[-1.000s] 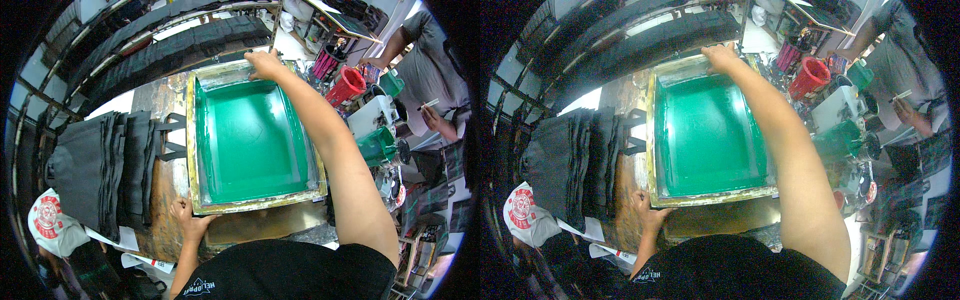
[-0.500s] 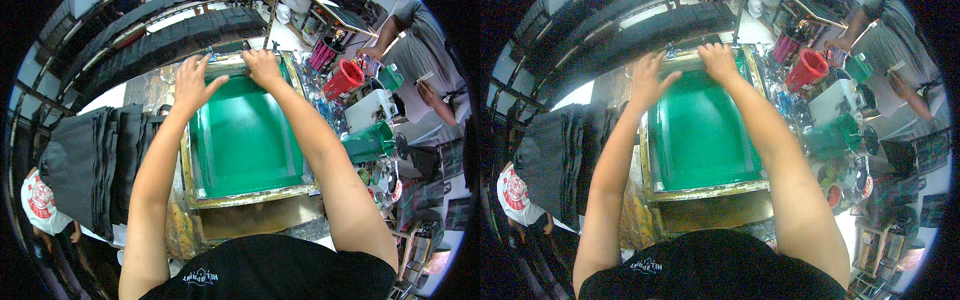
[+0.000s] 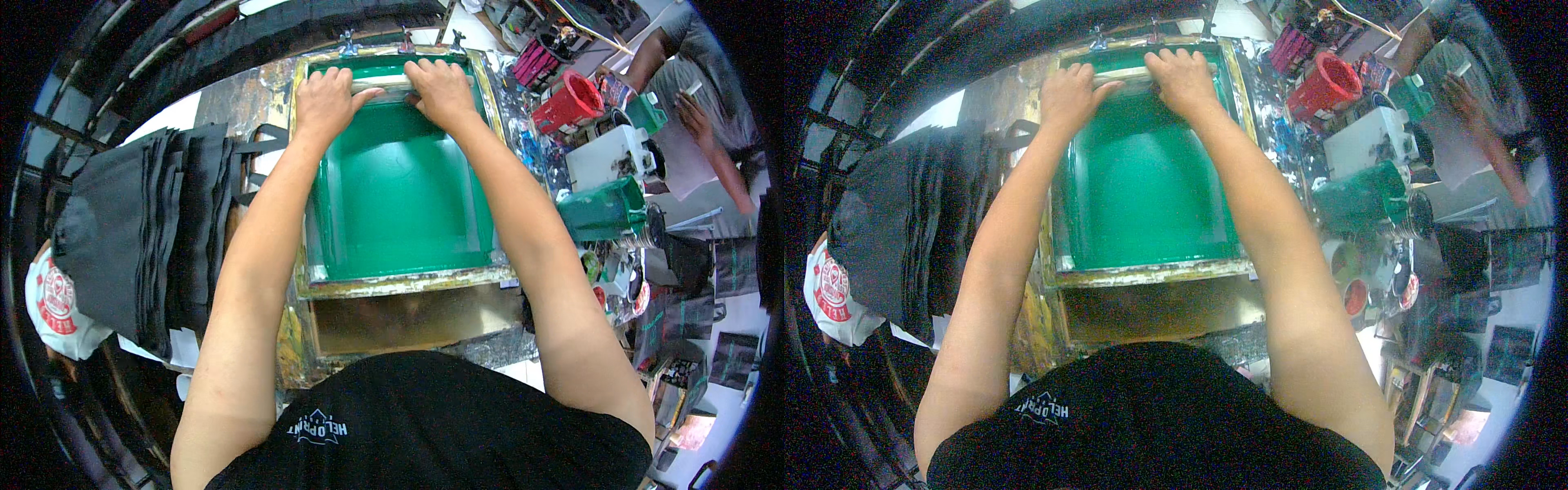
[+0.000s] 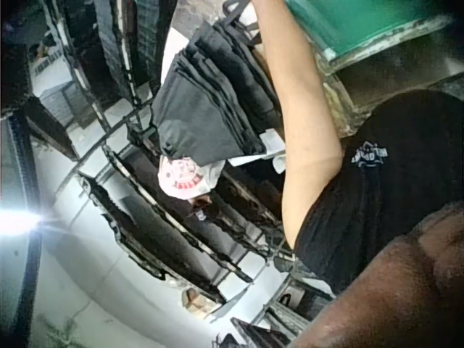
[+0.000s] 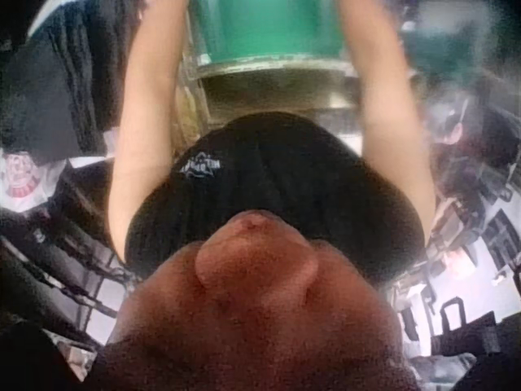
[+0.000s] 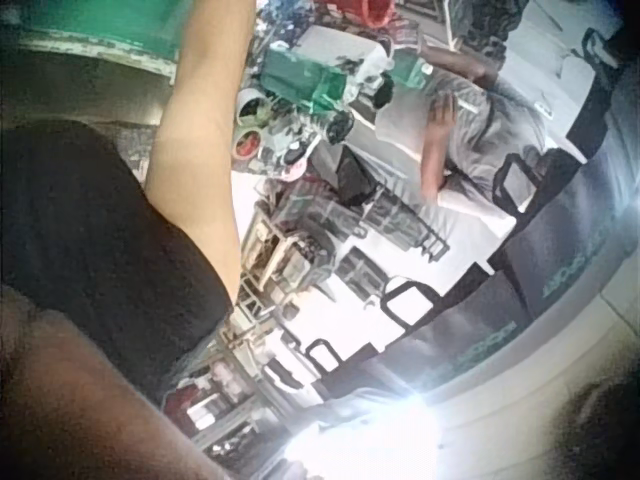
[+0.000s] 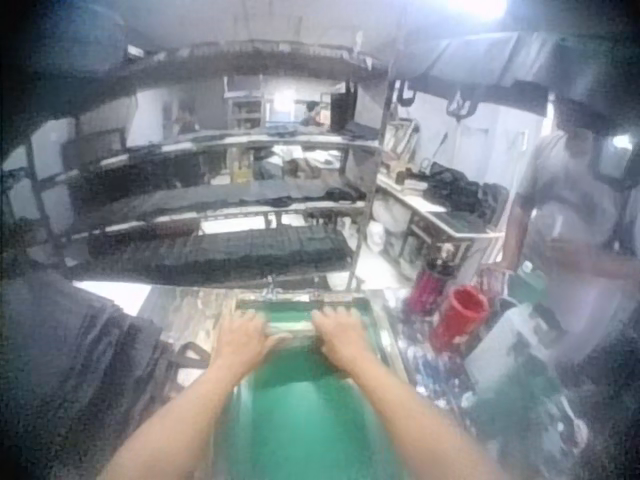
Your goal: The person performs screen printing on black tote bags by placing a bag on the printing surface, lowering a screen, and using a squeegee to apply green ink through the stencil multiple times.
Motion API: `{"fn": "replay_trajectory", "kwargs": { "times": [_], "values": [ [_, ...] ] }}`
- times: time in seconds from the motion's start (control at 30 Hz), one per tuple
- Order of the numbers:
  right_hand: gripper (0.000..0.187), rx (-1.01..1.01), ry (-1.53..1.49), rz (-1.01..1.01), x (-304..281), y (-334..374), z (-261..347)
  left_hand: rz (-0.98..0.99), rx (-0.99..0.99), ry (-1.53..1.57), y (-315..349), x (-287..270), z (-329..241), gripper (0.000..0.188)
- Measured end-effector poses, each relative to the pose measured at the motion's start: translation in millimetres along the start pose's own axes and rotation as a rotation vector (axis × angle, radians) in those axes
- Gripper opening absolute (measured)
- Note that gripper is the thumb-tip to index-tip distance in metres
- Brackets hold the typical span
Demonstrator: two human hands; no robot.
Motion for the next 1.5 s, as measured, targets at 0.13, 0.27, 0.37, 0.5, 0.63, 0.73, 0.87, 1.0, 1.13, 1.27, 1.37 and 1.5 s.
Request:
{"fn": "replay_trajectory", "kwargs": {
  "times": [0.13,0.27,0.37,0.5,0.63,0.73,0.87,1.0,1.13,1.27,1.37,1.5],
  "values": [
    [0.042,-0.009,-0.009,-0.018,-22.2,41.9,23.3,-0.016,0.014,0.012,36.8,-27.5,-13.6,0.061],
    [0.039,-0.02,-0.019,-0.025,-41.5,87.4,51.8,-0.05,0.013,0.026,84.2,-65.9,-25.4,0.06],
    [0.051,-0.02,-0.037,-0.059,-63.6,128.5,78.6,-0.127,0.019,0.037,123.7,-99.6,-37.1,0.059],
    [0.051,0.01,-0.058,-0.011,-84.9,178.7,103.4,-0.087,0.024,0.086,168.6,-134.4,-55.1,0.058],
    [0.051,0.059,-0.104,0.1,-103.3,221.3,126.9,-0.061,0.052,0.128,208.1,-161.0,-68.3,0.058],
    [0.052,0.032,-0.107,0.071,-113.8,240.6,139.5,-0.066,0.054,0.145,226.3,-177.3,-72.3,0.058],
    [0.054,0.042,-0.079,0.094,-111.6,231.1,136.7,-0.149,0.008,0.245,217.0,-180.0,-64.4,0.055],
    [0.057,0.052,-0.128,0.079,-125.4,239.5,145.5,-0.099,0.059,0.483,236.9,-196.1,-55.0,0.068],
    [0.057,0.045,-0.201,-0.054,-131.3,255.9,147.0,-0.112,-0.194,0.557,286.5,-173.3,-8.4,0.102],
    [0.051,0.109,-0.241,-0.152,-127.6,268.5,157.1,0.267,-0.406,0.352,325.1,-114.5,27.6,0.096],
    [0.044,0.085,-0.292,-0.167,-113.4,279.3,156.0,0.325,-0.363,0.351,321.8,-105.4,27.1,0.076],
    [0.045,0.106,-0.325,-0.115,-121.3,270.9,153.3,0.26,-0.393,0.327,327.9,-112.5,31.5,0.079]
  ]
}}
Point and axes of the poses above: each hand's wrist, its own y-axis away from the middle knuckle, its own x-axis out of the palm, z = x × y, the point moved 10 cm from there along -y, towards the middle knuckle, and after that the axes turned 10 degrees about -y, right-handed, at the moved point
